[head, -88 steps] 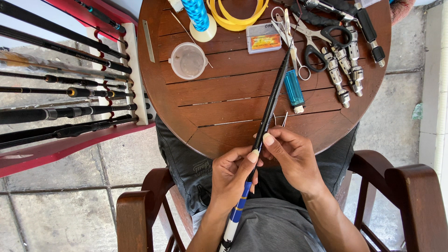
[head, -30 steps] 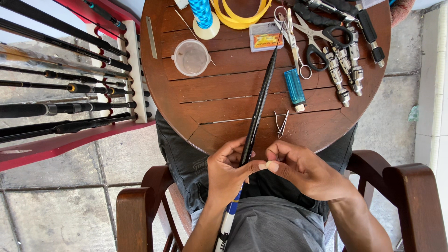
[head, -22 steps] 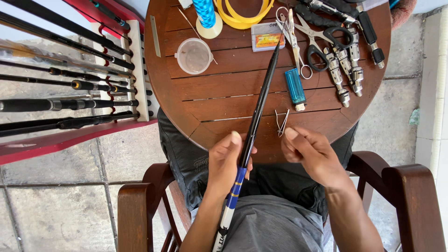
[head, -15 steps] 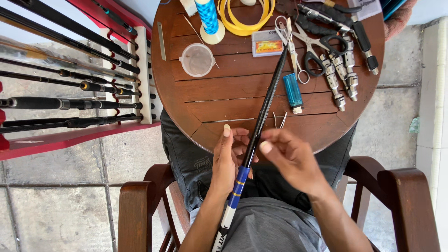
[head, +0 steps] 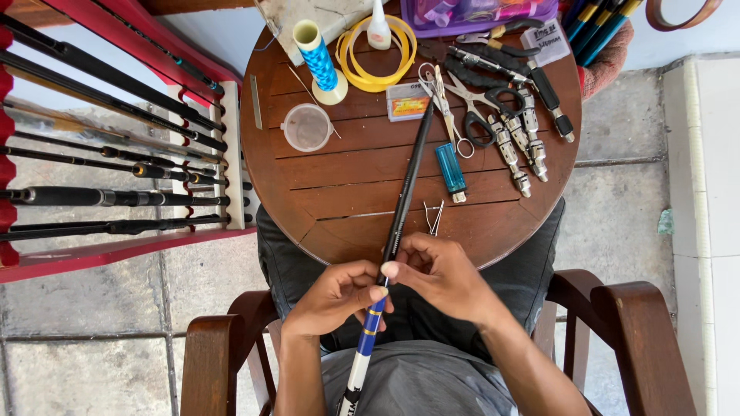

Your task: The person works on a fishing rod at a wooden table, using tweezers to adjust the tip and handling small metal pieces from a container. They also use a lighter and a small knife on the rod's handle area. The rod is placed on the table and later returned to a rack.

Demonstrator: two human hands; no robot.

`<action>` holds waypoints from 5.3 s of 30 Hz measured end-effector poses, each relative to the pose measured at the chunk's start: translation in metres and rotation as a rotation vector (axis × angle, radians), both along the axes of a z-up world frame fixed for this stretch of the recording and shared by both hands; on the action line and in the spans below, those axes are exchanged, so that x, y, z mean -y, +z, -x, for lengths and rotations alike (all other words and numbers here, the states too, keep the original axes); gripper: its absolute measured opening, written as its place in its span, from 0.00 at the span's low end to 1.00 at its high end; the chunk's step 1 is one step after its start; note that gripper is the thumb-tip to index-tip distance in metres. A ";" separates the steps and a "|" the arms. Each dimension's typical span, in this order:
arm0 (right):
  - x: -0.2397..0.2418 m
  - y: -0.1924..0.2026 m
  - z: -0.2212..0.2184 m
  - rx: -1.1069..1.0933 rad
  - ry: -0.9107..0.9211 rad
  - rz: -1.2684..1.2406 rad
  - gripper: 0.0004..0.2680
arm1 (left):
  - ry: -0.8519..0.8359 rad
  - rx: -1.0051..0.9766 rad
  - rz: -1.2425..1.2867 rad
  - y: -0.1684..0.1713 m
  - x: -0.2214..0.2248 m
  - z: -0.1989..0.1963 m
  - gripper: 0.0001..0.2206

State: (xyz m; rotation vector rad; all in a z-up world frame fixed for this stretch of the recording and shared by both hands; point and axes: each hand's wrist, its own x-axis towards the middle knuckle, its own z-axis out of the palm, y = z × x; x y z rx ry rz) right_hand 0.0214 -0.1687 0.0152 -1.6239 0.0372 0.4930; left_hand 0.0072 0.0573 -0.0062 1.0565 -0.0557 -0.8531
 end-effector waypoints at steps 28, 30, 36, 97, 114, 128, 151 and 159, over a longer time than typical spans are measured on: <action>0.055 0.011 -0.068 0.145 -0.186 0.478 0.10 | 0.155 -0.047 -0.471 0.020 -0.008 0.003 0.13; 0.054 0.008 -0.066 0.229 -0.223 0.550 0.07 | 0.155 -0.061 -0.478 0.017 -0.008 0.002 0.12; 0.049 -0.030 -0.054 0.871 -0.167 1.059 0.15 | 0.176 -0.077 -0.491 0.009 -0.013 0.005 0.12; 0.212 -0.083 -0.233 0.536 -0.449 1.050 0.14 | 0.200 -0.007 -0.537 0.021 0.009 -0.014 0.13; 0.159 -0.029 -0.172 0.691 -0.478 0.734 0.13 | 0.196 0.028 -0.521 0.024 0.018 -0.012 0.13; 0.021 -0.013 -0.059 -0.095 -0.136 -0.340 0.15 | 0.294 -0.042 -0.292 0.017 0.035 0.009 0.14; 0.010 -0.042 -0.024 -0.204 -0.059 -0.629 0.14 | 0.483 0.118 -0.439 0.042 0.057 0.010 0.26; 0.015 -0.048 -0.014 -0.224 -0.077 -0.676 0.14 | 0.404 0.398 -0.483 0.048 0.058 0.007 0.24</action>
